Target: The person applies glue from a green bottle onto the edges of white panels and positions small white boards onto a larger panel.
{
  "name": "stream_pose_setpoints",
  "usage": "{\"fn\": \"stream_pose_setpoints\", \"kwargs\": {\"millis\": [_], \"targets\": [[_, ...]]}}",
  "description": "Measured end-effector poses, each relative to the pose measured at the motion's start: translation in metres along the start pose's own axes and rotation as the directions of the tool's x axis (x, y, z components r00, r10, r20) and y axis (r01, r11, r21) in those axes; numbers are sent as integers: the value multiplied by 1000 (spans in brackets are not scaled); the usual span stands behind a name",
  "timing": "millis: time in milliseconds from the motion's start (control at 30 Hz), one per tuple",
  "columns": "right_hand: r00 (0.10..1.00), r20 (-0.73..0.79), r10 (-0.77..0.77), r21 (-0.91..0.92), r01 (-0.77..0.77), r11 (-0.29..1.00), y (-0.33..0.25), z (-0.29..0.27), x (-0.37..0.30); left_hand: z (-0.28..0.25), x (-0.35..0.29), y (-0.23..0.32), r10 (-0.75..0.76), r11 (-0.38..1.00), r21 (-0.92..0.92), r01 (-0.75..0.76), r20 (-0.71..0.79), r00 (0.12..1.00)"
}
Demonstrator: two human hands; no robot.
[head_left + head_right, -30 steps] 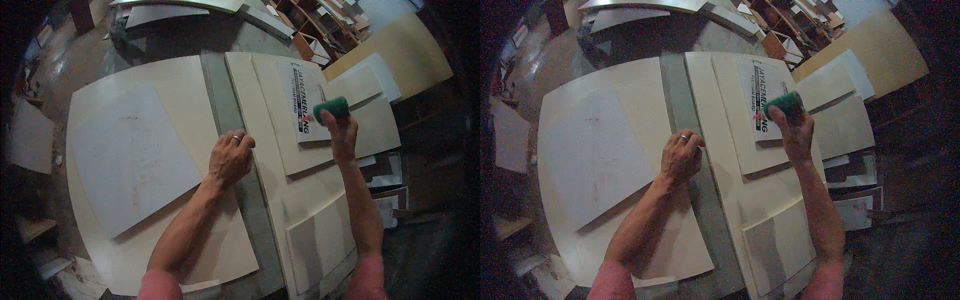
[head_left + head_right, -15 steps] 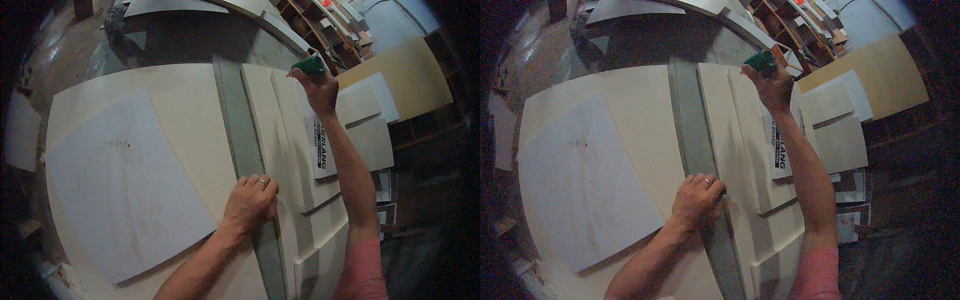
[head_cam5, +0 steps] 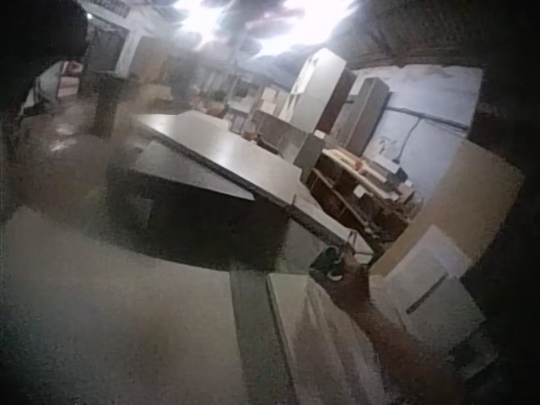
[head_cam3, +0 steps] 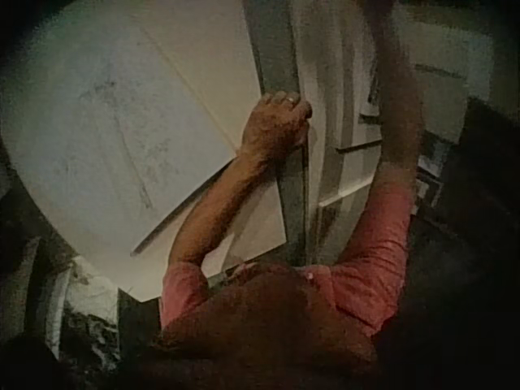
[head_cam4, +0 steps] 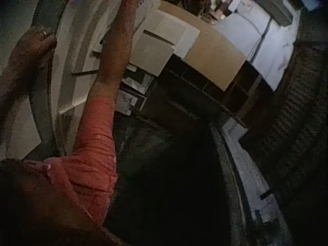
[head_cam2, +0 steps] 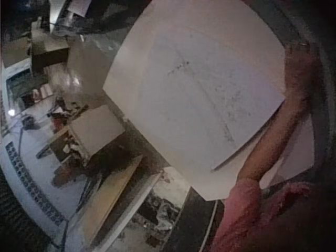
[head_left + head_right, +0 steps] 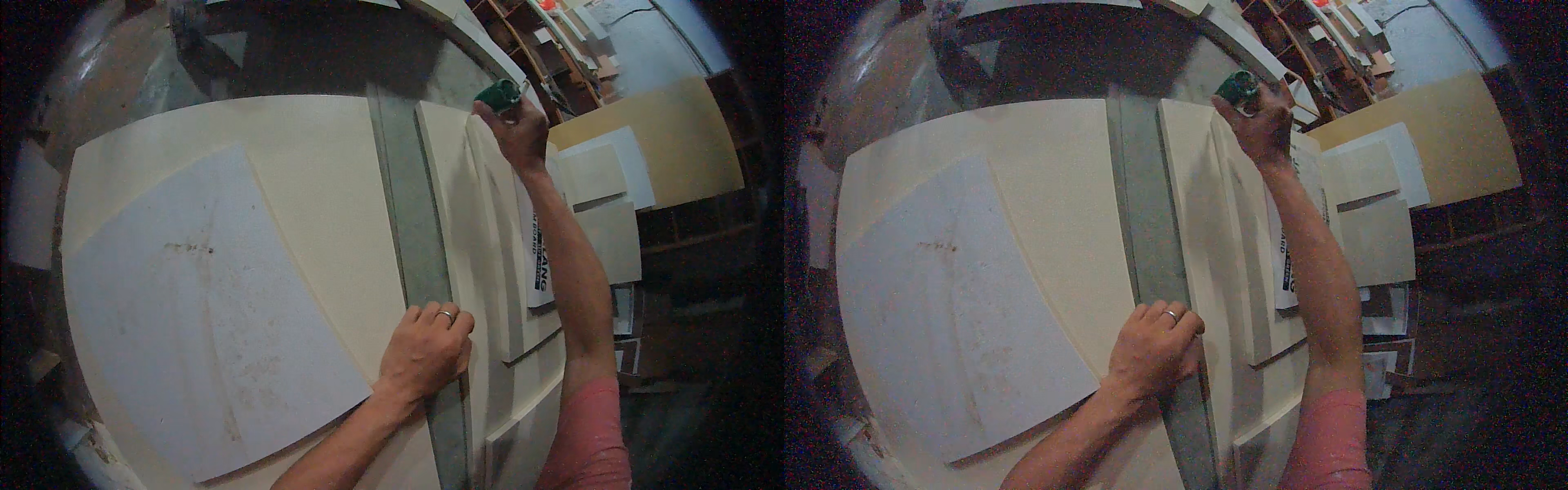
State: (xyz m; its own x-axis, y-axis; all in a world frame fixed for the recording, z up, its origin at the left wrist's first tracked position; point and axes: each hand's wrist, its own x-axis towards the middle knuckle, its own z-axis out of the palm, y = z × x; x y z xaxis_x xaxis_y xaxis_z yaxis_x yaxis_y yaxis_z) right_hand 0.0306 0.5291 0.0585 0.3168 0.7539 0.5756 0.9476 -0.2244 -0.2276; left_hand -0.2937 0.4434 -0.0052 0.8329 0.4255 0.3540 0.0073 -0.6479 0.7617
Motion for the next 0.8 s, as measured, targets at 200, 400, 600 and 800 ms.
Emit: {"fn": "stream_pose_setpoints", "kwargs": {"millis": [200,400,600,800], "targets": [[999,6,-44,-120,44,992,4,0,0,2,0,1,-5,1000,14,5,-8,1000],[997,17,70,23,-71,997,3,3,-4,1,0,0,-5,1000,15,5,-1,1000],[998,-35,-47,8,47,999,0,3,-14,2,0,-2,-9,1000,5,9,-1,1000],[994,-49,-95,-19,95,995,14,4,-17,2,1,-1,-18,1000,-8,17,-9,1000]]}}
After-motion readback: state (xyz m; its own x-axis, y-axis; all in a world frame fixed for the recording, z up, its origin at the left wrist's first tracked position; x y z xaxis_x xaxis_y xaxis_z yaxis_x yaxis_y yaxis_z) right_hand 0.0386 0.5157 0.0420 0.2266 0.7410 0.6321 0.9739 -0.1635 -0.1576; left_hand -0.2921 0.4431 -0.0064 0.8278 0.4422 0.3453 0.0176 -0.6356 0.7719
